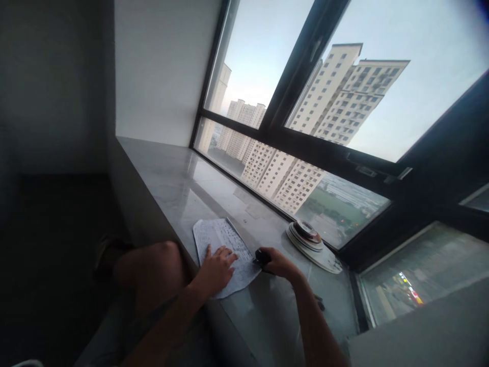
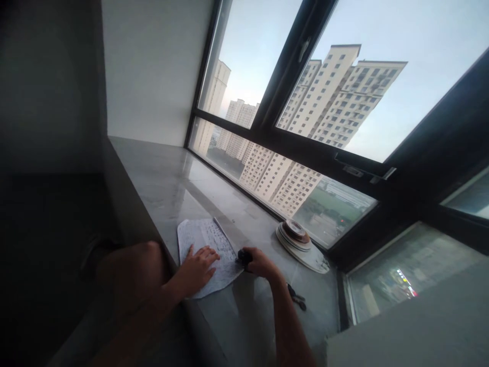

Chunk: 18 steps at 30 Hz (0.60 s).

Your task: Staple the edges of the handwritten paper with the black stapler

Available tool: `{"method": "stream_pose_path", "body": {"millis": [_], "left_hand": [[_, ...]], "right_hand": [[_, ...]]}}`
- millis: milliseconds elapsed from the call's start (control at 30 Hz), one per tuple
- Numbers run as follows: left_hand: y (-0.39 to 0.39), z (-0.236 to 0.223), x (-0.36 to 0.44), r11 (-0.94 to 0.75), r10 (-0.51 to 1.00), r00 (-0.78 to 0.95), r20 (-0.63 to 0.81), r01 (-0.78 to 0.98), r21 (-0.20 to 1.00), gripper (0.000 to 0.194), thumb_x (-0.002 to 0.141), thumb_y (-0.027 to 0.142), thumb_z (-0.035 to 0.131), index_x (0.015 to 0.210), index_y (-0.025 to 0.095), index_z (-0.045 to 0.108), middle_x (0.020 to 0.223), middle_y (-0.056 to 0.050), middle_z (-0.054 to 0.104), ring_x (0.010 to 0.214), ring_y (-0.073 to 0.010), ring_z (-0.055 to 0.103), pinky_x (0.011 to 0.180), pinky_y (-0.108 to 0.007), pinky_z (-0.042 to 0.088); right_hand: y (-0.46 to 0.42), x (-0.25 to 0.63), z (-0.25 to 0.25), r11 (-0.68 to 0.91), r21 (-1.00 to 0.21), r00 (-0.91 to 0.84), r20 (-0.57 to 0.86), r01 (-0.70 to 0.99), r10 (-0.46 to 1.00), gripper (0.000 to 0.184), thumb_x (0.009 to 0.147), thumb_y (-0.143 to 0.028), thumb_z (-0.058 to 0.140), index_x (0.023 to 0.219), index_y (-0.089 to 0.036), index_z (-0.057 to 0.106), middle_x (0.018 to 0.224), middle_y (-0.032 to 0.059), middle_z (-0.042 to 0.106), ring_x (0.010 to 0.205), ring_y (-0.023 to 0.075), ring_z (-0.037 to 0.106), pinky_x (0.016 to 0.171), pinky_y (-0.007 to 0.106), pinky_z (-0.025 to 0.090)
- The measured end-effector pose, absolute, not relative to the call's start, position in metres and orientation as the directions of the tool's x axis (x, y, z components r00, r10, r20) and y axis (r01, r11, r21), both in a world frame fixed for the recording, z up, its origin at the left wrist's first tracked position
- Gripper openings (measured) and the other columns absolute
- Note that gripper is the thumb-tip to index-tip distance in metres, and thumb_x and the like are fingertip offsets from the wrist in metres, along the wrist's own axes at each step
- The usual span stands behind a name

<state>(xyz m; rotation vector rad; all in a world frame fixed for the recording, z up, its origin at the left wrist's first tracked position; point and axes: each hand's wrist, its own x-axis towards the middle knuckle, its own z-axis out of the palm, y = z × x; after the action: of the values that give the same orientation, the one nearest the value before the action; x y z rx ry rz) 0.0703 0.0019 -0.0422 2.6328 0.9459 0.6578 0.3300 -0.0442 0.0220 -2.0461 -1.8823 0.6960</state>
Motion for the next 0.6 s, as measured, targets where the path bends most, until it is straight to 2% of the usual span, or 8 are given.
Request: {"method": "stream_pose_path", "body": {"millis": [67, 133, 200, 267, 333, 433, 600], "left_hand": [[0.0, -0.044, 0.071, -0.772, 0.628, 0.709, 0.322, 0.514, 0.374, 0.05, 0.091, 0.01, 0.045, 0.135, 0.03, 0.056, 0.142, -0.007, 0.059, 0.14, -0.0288, 0.045, 0.116, -0.075, 0.018], [0.001, -0.045, 0.072, -0.802, 0.581, 0.762, 0.287, 0.473, 0.365, 0.059, 0.085, 0.001, 0.042, 0.134, 0.03, 0.057, 0.145, -0.006, 0.057, 0.141, -0.0274, 0.045, 0.116, -0.074, 0.021], [0.002, -0.046, 0.073, -0.826, 0.53, 0.814, 0.238, 0.432, 0.362, 0.064, 0.082, -0.003, 0.042, 0.134, 0.03, 0.058, 0.148, -0.006, 0.055, 0.142, -0.0272, 0.044, 0.115, -0.073, 0.024], [0.002, -0.047, 0.075, -0.839, 0.506, 0.838, 0.205, 0.422, 0.344, 0.065, 0.082, -0.003, 0.043, 0.136, 0.032, 0.057, 0.149, -0.005, 0.054, 0.144, -0.029, 0.042, 0.113, -0.075, 0.026], [0.0, -0.047, 0.076, -0.85, 0.495, 0.85, 0.182, 0.43, 0.303, 0.066, 0.085, -0.001, 0.044, 0.138, 0.036, 0.055, 0.152, -0.005, 0.051, 0.146, -0.0333, 0.038, 0.11, -0.08, 0.024], [-0.003, -0.047, 0.078, -0.871, 0.469, 0.869, 0.157, 0.426, 0.244, 0.067, 0.09, 0.003, 0.045, 0.144, 0.043, 0.05, 0.157, -0.004, 0.045, 0.147, -0.0393, 0.034, 0.105, -0.085, 0.023], [-0.004, -0.05, 0.079, -0.876, 0.449, 0.888, 0.099, 0.416, 0.244, 0.072, 0.092, 0.006, 0.048, 0.148, 0.052, 0.04, 0.161, -0.001, 0.038, 0.149, -0.0412, 0.026, 0.105, -0.087, 0.017]], "right_hand": [[-0.043, 0.338, 0.029, -0.098, -0.519, -0.045, -0.257, 0.849, 0.965, 0.045, 0.071, -0.045, 0.073, 0.106, -0.017, 0.073, 0.096, 0.0024, 0.072, 0.088, 0.0196, 0.064, 0.078, 0.026, 0.05], [-0.04, 0.343, 0.032, -0.104, -0.514, -0.082, -0.326, 0.851, 0.942, 0.053, 0.086, -0.063, 0.056, 0.105, -0.016, 0.073, 0.092, 0.0027, 0.072, 0.082, 0.0175, 0.064, 0.073, 0.026, 0.051], [-0.032, 0.344, 0.031, -0.118, -0.481, -0.064, -0.345, 0.869, 0.936, 0.069, 0.099, -0.065, 0.027, 0.101, -0.014, 0.072, 0.088, 0.0032, 0.071, 0.078, 0.0164, 0.063, 0.073, 0.028, 0.051], [-0.021, 0.34, 0.025, -0.12, -0.421, -0.03, -0.333, 0.899, 0.942, 0.073, 0.104, -0.062, 0.017, 0.094, -0.014, 0.071, 0.082, 0.0027, 0.069, 0.075, 0.0159, 0.064, 0.075, 0.031, 0.052], [-0.011, 0.333, 0.018, -0.102, -0.345, -0.013, -0.315, 0.933, 0.949, 0.063, 0.104, -0.062, 0.03, 0.088, -0.014, 0.068, 0.078, 0.0013, 0.067, 0.074, 0.0161, 0.064, 0.076, 0.033, 0.052], [-0.001, 0.322, 0.01, -0.051, -0.223, -0.011, -0.268, 0.973, 0.963, 0.043, 0.101, -0.054, 0.05, 0.095, -0.015, 0.067, 0.09, 0.0023, 0.069, 0.084, 0.0166, 0.066, 0.084, 0.037, 0.054], [-0.003, 0.302, 0.011, -0.013, 0.001, 0.013, -0.198, 1.0, 0.98, 0.033, 0.102, -0.046, 0.054, 0.103, -0.015, 0.067, 0.104, 0.0055, 0.069, 0.099, 0.0195, 0.066, 0.094, 0.043, 0.053]]}}
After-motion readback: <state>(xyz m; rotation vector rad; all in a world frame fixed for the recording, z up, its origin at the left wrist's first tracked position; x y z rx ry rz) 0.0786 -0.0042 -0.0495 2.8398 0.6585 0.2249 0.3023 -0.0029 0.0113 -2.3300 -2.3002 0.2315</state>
